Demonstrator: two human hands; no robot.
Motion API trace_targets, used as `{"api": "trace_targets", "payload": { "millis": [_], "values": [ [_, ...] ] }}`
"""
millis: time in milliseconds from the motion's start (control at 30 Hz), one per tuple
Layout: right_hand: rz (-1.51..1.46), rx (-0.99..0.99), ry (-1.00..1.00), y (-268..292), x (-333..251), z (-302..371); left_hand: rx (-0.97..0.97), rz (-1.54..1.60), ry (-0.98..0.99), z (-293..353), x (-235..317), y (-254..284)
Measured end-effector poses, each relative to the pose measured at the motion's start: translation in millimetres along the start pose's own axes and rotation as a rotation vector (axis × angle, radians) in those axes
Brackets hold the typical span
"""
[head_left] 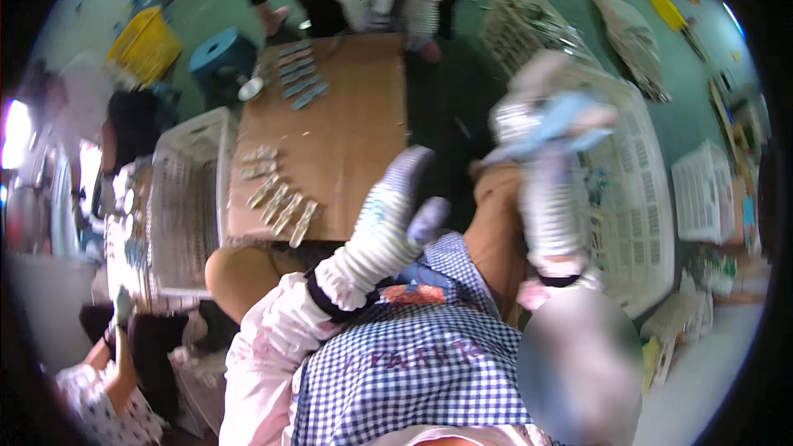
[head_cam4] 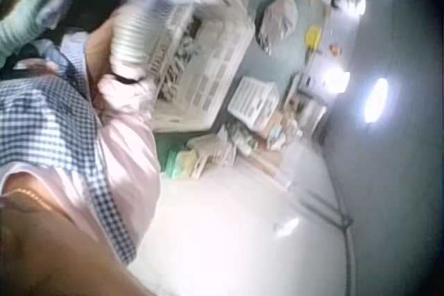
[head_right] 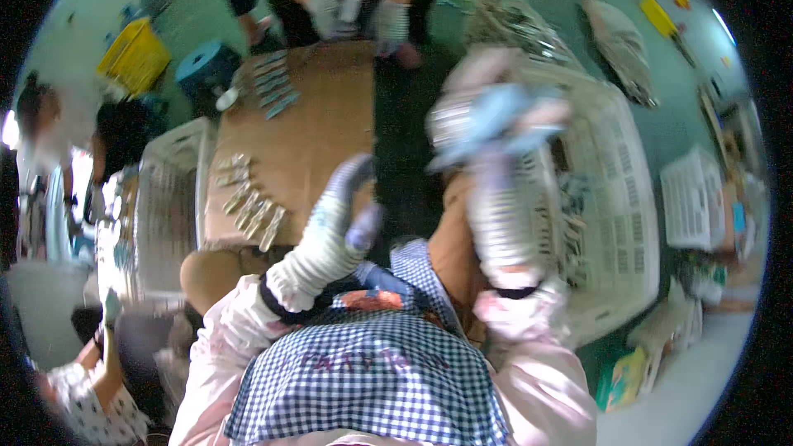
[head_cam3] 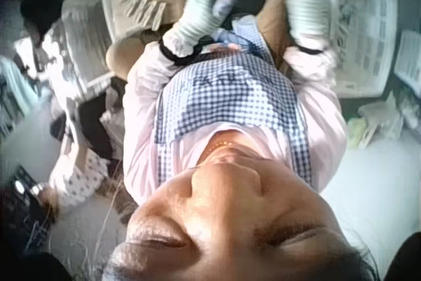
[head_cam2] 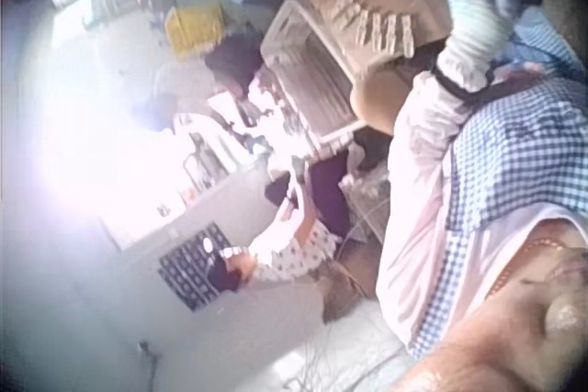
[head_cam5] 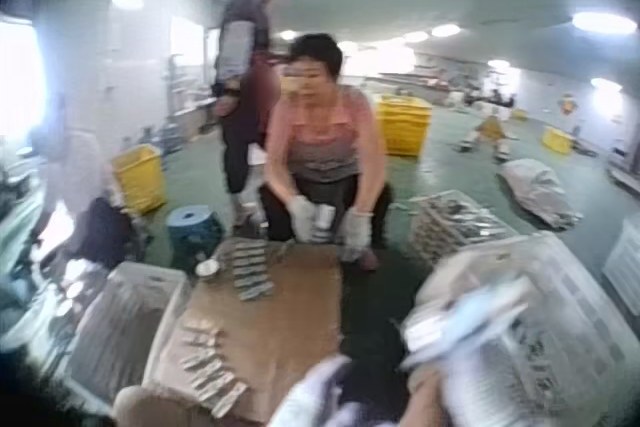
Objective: Assemble small plastic clips and components on a cardboard surface while seated on the floor.
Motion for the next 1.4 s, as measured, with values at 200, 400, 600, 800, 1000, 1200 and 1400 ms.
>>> {"api": "trace_targets", "payload": {
  "millis": [200, 400, 600, 800, 1000, 1200, 1400],
  "values": [
    [-0.133, 0.192, 0.213, 174.0, 115.0, -135.8, -0.261, -0.121, 0.23, 39.2, -50.7, -32.7],
    [0.278, 0.053, -0.305, 180.3, 268.8, -99.6, -0.196, 0.118, 0.486, 31.4, -88.8, -25.7],
    [0.376, -0.241, -0.436, 177.6, 337.4, -78.6, 0.034, 0.453, 0.629, -4.6, -156.9, -21.4],
    [0.241, -0.124, -0.363, 126.8, 216.3, -82.6, 0.311, 0.703, 0.856, -46.9, -237.0, -6.4],
    [0.248, -0.109, -0.383, 122.8, 234.3, -90.4, 0.157, 0.806, 0.989, -97.3, -284.4, -22.4],
    [0.244, -0.135, -0.337, 123.9, 248.8, -102.5, 0.279, 0.826, 0.939, -95.7, -281.5, -23.3],
    [0.253, -0.169, -0.175, 115.4, 209.8, -108.1, 0.199, 0.765, 0.942, -0.8, -199.5, -61.2]
  ]
}}
Point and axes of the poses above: each hand's wrist, its own z-axis away from the middle knuckle, its own y-axis out of the back of the hand, x = y × z, the point moved 8 cm from there along -z, towards the middle knuckle, and after that the axes turned 15 degrees about -z, right-handed, at the moved point
